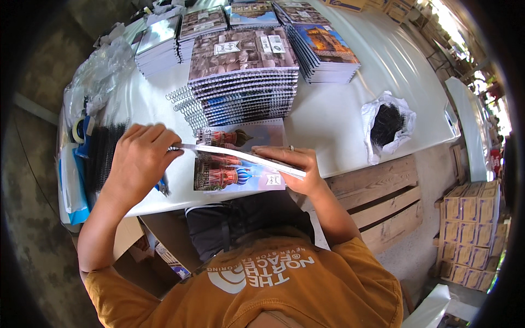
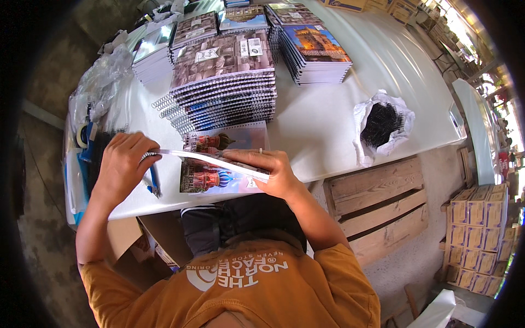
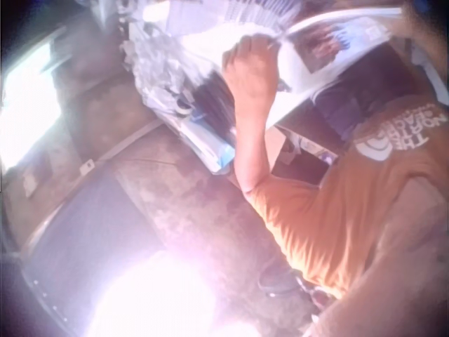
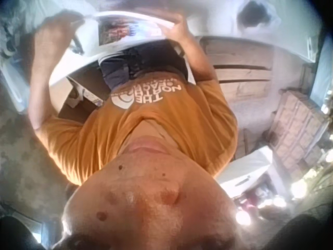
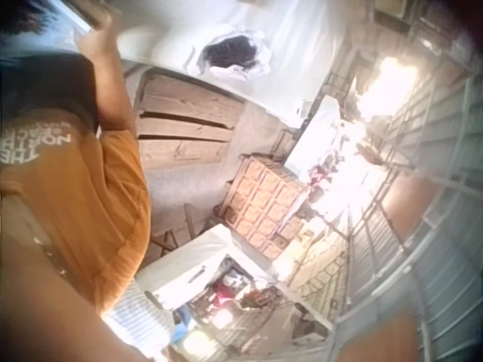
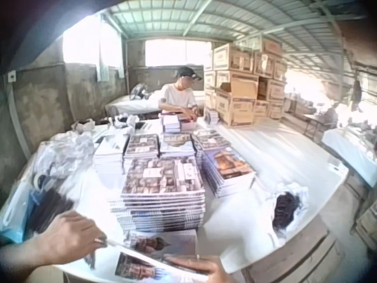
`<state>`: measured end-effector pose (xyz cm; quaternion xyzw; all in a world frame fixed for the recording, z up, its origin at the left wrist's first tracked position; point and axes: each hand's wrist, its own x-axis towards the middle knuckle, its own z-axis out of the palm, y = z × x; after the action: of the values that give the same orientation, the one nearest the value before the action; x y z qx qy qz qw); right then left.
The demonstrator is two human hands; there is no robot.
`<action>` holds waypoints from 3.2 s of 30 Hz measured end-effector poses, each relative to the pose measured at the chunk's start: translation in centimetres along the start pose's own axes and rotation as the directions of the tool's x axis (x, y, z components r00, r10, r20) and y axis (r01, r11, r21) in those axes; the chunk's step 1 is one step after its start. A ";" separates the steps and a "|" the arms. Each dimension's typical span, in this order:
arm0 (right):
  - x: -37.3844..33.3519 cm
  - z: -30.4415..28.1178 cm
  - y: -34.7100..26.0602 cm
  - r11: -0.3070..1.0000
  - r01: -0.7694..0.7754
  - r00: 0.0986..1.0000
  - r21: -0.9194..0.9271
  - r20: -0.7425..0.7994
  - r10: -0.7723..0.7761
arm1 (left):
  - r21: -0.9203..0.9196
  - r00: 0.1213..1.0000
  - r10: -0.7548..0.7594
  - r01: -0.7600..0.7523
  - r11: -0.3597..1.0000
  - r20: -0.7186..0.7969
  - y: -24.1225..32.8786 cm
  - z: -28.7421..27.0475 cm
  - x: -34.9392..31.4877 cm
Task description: The person binds a notepad by inserting a plastic spiral through the pre-punched holes of a paper stack, crimps the ends of the spiral with a tool, and places the completed notepad into a box.
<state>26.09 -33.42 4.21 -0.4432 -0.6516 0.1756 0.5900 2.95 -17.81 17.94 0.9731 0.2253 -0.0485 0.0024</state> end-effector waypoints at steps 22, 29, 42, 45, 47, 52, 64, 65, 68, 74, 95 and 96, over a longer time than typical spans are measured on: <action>0.0 1.0 -0.6 0.999 0.008 1.000 -0.046 -0.028 -0.009 | 0.102 0.911 0.154 -0.124 0.987 -0.383 0.6 1.7 -0.3; 0.1 1.3 -0.8 0.995 0.089 0.995 -0.053 -0.032 -0.090 | 0.260 0.651 0.034 0.254 0.932 -0.759 -0.3 7.2 -0.1; -0.5 3.0 -1.3 0.989 0.137 0.987 -0.061 -0.072 -0.141 | 0.413 0.522 0.392 -0.081 0.907 -0.757 0.7 17.1 -1.5; 0.1 3.6 -0.2 0.969 0.240 0.968 -0.052 -0.064 -0.243 | 0.196 0.459 0.198 -0.052 0.979 -0.866 0.1 17.6 0.6; -0.3 3.9 -0.7 0.967 0.238 0.965 -0.093 -0.086 -0.246 | 0.052 0.406 0.055 -0.019 0.998 -0.912 -0.1 17.5 1.6; -0.7 3.6 -0.4 0.980 0.189 0.975 -0.068 -0.106 -0.196 | 0.181 0.192 0.208 -0.147 0.972 -0.959 -1.1 14.6 1.0; 0.7 4.7 -1.6 0.954 0.288 0.957 -0.080 -0.023 -0.290 | 0.160 0.270 0.150 0.015 0.987 -0.951 -1.5 12.2 0.0; 0.7 4.5 -1.5 0.961 0.252 0.966 -0.112 -0.037 -0.257 | 0.139 0.409 0.146 -0.047 0.989 -0.901 0.8 13.9 0.8; 0.7 4.0 -0.3 0.967 0.223 0.967 -0.120 -0.101 -0.235 | 0.160 0.408 0.289 -0.321 0.933 -0.866 3.4 18.0 -0.1; 0.5 4.8 -1.3 0.970 0.214 0.972 -0.117 -0.074 -0.223 | -0.032 0.343 0.048 -0.225 0.974 -0.938 3.6 17.1 1.4; 1.4 4.6 -2.3 0.999 0.048 0.999 -0.010 0.008 -0.048 | 0.229 0.096 0.236 -0.076 0.971 -0.967 2.6 5.2 3.4; 1.5 4.6 -2.5 0.995 0.092 0.995 -0.034 0.028 -0.091 | 0.167 0.121 0.176 -0.084 0.982 -0.977 2.2 5.4 3.0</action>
<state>21.05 -32.21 5.90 -0.4210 -0.6819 0.1429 0.5808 6.08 -18.62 12.27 0.7794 0.0837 0.5954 -0.1761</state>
